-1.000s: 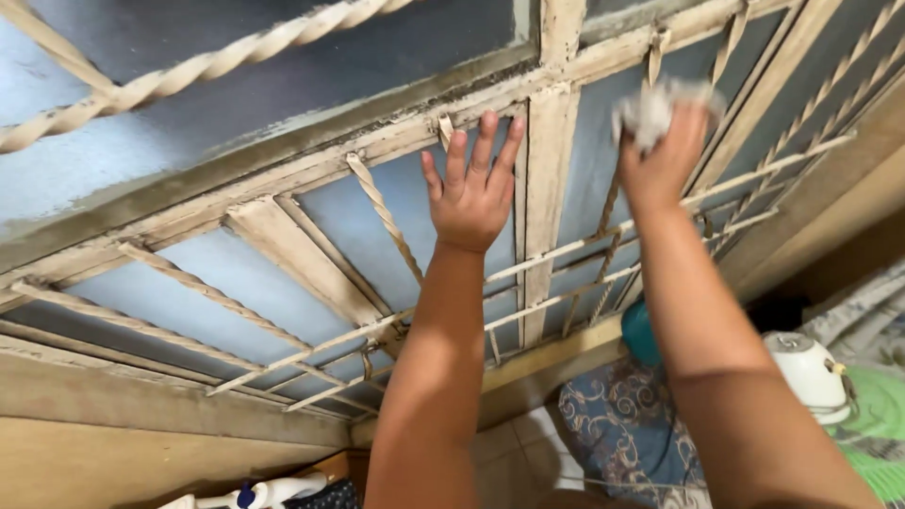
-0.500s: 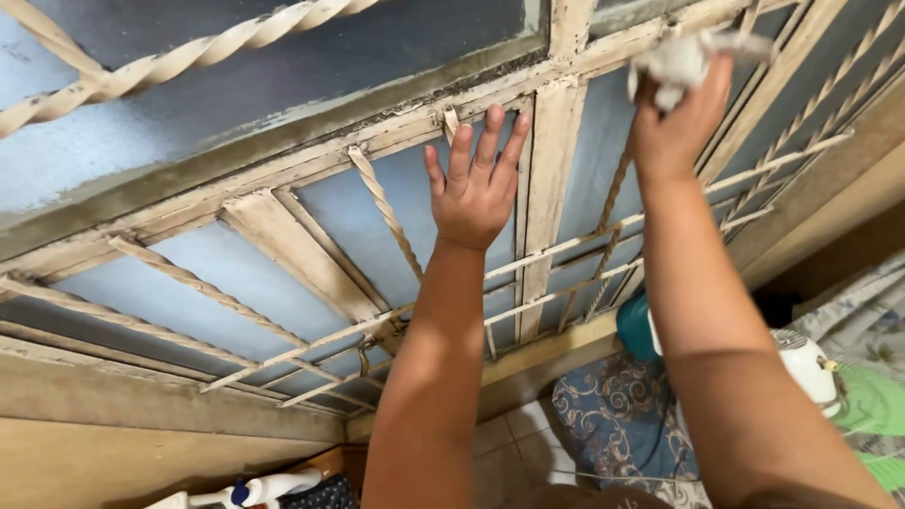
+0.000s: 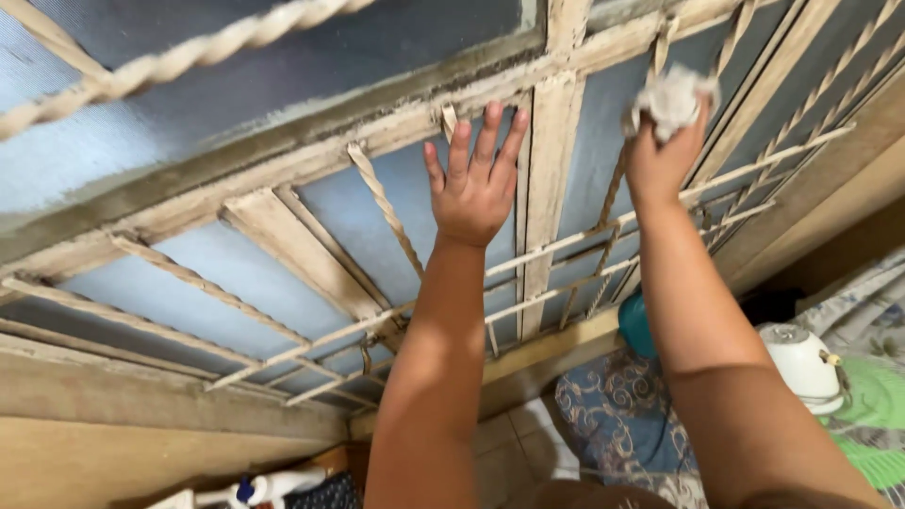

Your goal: The person wipes the metal window grille and frame with a white cloth, moving methodically across the bars and edges. The person uses both hands to hold the cloth and reach different sections of the grille.

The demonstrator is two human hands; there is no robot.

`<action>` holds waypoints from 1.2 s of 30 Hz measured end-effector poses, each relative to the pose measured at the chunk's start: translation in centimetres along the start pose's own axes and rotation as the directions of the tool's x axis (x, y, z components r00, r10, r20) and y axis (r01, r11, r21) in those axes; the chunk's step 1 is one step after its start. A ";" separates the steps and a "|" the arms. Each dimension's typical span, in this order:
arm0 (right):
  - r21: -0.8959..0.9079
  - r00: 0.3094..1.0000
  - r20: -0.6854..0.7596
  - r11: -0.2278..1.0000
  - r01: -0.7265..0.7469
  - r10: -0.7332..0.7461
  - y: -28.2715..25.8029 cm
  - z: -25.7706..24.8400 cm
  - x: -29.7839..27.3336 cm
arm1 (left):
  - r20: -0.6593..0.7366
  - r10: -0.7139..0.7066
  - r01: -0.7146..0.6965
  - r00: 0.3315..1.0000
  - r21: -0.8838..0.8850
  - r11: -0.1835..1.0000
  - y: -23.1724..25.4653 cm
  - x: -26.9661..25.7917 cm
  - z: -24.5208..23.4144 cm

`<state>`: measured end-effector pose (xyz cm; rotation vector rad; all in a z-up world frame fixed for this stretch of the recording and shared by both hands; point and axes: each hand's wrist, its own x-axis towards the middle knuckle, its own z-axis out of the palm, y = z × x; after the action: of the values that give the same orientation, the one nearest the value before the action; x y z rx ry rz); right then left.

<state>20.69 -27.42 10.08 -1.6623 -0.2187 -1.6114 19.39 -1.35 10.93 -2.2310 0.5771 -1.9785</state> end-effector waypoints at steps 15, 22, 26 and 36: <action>-0.005 0.925 -0.106 0.930 -0.367 0.364 3.3 0.8 2.6 | 0.013 0.001 -0.001 1.000 -0.025 1.000 0.1 0.0 0.3; -0.039 0.934 -0.047 0.934 -0.355 0.353 2.1 0.0 0.2 | 0.008 -0.005 0.005 1.000 -0.003 1.000 0.2 0.0 0.4; 0.024 0.937 -0.117 0.944 -0.330 0.331 0.3 1.5 4.0 | 0.007 -0.012 0.012 1.000 0.009 1.000 0.3 0.0 0.5; -0.270 1.000 0.013 0.963 -0.016 0.020 7.2 0.2 -7.3 | -0.252 -0.038 0.037 0.967 -0.007 0.999 0.1 0.9 1.0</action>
<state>24.02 -29.25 0.58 -1.8760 0.0103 -1.6731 20.44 -1.95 11.58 -2.0183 0.5655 -2.3008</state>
